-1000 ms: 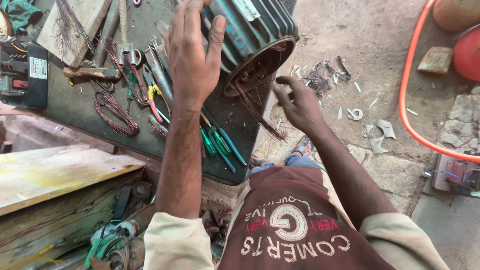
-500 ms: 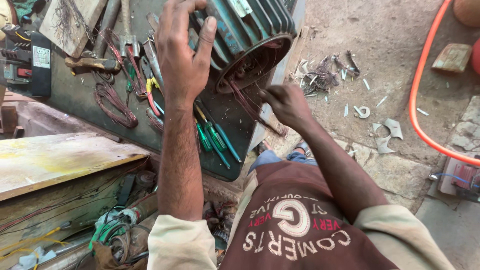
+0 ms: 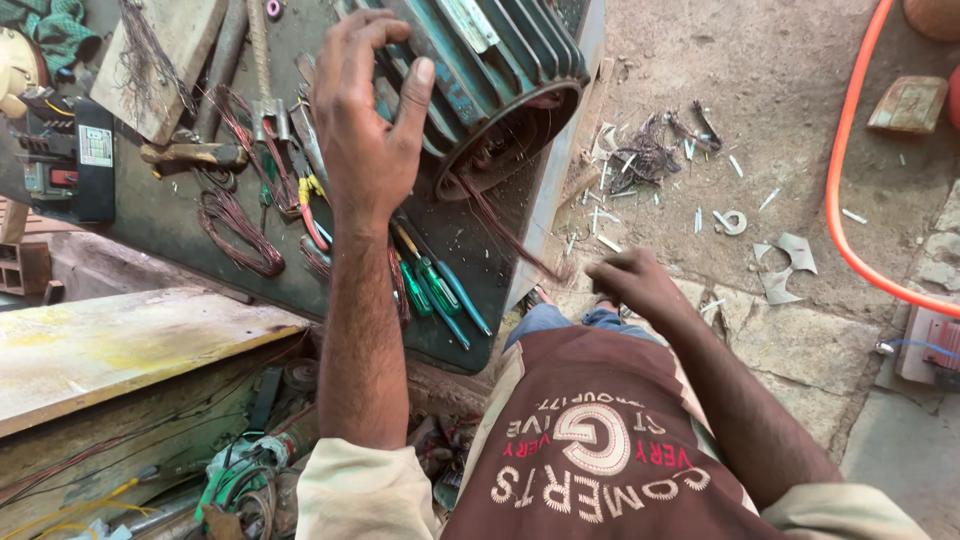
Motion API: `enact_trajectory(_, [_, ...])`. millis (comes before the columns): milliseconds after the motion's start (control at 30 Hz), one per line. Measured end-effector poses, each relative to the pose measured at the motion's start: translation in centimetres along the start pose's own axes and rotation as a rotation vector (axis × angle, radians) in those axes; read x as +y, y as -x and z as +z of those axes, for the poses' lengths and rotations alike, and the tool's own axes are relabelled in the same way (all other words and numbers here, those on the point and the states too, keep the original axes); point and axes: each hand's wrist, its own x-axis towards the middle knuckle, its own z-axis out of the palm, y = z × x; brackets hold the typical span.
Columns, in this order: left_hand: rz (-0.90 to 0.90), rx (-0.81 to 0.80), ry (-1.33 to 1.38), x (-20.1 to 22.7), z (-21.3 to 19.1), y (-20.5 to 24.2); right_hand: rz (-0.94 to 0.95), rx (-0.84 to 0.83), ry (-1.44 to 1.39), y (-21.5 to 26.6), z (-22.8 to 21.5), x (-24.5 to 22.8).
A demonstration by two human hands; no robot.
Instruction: The person uses a screwdriver to pry and pull copper windings from a motor housing. They repeatedly insert the tool, lever out wire bundles, and separate strands by hand, placing the extracted copper on the workbench.
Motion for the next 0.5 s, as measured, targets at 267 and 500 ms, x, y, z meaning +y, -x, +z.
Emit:
enact_trajectory(267, [-0.005,-0.008,-0.017,-0.5,0.2,0.4,0.255,0.26,0.537,-0.1,-5.1,5.6])
enact_trajectory(500, [-0.04,-0.017,-0.09,0.0,0.4,0.5,-0.589,0.504,0.708,0.3,-3.0,-2.2])
